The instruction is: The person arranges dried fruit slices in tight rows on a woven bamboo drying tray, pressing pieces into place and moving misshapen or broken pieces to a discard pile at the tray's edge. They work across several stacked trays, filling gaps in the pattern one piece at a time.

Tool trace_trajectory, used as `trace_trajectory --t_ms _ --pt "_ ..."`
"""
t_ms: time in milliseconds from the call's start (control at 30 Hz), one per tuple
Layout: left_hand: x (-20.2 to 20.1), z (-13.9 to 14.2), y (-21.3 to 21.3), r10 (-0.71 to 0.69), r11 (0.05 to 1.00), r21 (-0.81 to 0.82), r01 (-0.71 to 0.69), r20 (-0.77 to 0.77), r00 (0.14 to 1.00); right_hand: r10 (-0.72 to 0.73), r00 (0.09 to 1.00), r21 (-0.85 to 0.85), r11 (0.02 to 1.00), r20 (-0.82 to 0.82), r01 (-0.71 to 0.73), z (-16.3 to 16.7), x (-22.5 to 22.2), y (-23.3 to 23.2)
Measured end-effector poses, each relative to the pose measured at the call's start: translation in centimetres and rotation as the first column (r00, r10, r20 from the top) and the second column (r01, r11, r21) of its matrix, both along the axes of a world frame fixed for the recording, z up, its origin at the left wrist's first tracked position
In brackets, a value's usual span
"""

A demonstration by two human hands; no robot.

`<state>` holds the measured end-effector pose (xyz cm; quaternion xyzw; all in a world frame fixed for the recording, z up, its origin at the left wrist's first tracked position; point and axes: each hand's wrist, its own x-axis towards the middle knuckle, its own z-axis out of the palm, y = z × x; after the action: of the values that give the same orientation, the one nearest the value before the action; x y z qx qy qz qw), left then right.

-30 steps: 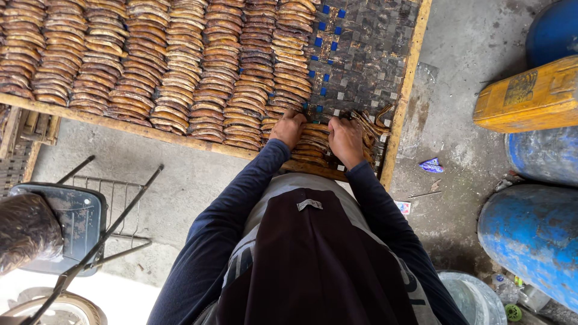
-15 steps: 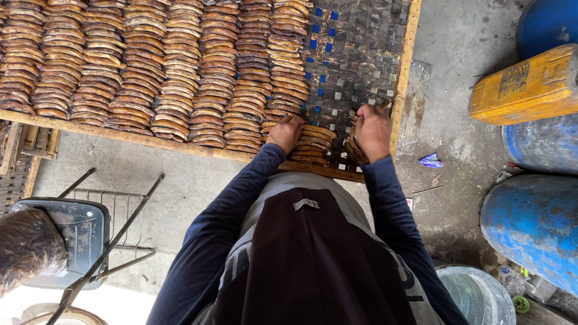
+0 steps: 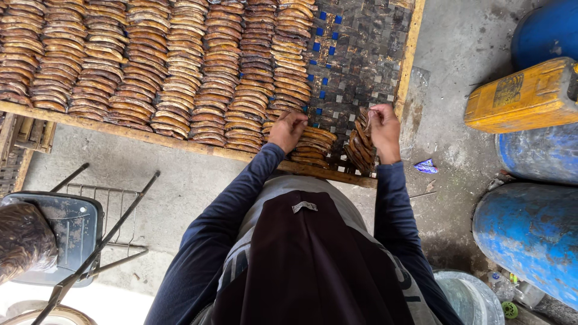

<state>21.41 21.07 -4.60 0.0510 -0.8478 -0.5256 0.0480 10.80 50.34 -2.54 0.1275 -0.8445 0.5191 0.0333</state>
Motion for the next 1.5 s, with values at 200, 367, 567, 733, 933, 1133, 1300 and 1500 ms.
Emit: trace_trajectory --t_ms 200,367,567,733,933,1133,1300,1500 --pt "-3.8 -0.2 2.7 -0.301 0.890 0.333 0.313 -0.088 0.950 0.336 0.883 -0.621 0.781 0.327 -0.067 3.7 1.5 -2.6" --pt "-5.2 -0.5 2.6 -0.498 0.587 0.785 0.195 0.161 0.852 0.421 0.849 -0.561 0.806 0.319 -0.189 4.9 2.4 -6.7" --pt "-3.6 -2.2 1.5 -0.284 0.676 0.723 0.144 0.075 0.956 0.297 0.876 -0.196 0.951 0.380 -0.237 6.0 3.2 -8.9" --pt "-3.7 -2.2 0.6 -0.196 0.808 0.569 0.151 0.018 0.981 0.325 0.858 -0.275 0.934 0.397 -0.227 5.9 3.9 -10.1" --pt "-4.8 -1.3 -1.2 -0.111 0.955 0.284 0.087 0.067 0.992 0.337 0.876 -0.297 0.925 0.346 -0.239 1.9 2.6 -10.8" --pt "-4.5 -1.8 -2.6 0.090 0.977 0.176 -0.118 0.159 0.983 0.149 0.989 0.250 0.957 -0.003 -0.144 -0.6 4.1 -10.5" --pt "-4.0 -2.9 -1.3 -0.065 0.998 0.029 0.060 0.214 0.975 0.165 0.983 0.397 0.910 -0.080 -0.120 -0.8 4.9 -9.4" --pt "-4.2 -3.1 -0.6 -0.127 0.992 0.015 0.129 0.316 0.940 0.137 0.983 0.473 0.879 -0.125 -0.063 -1.4 5.0 -8.7"
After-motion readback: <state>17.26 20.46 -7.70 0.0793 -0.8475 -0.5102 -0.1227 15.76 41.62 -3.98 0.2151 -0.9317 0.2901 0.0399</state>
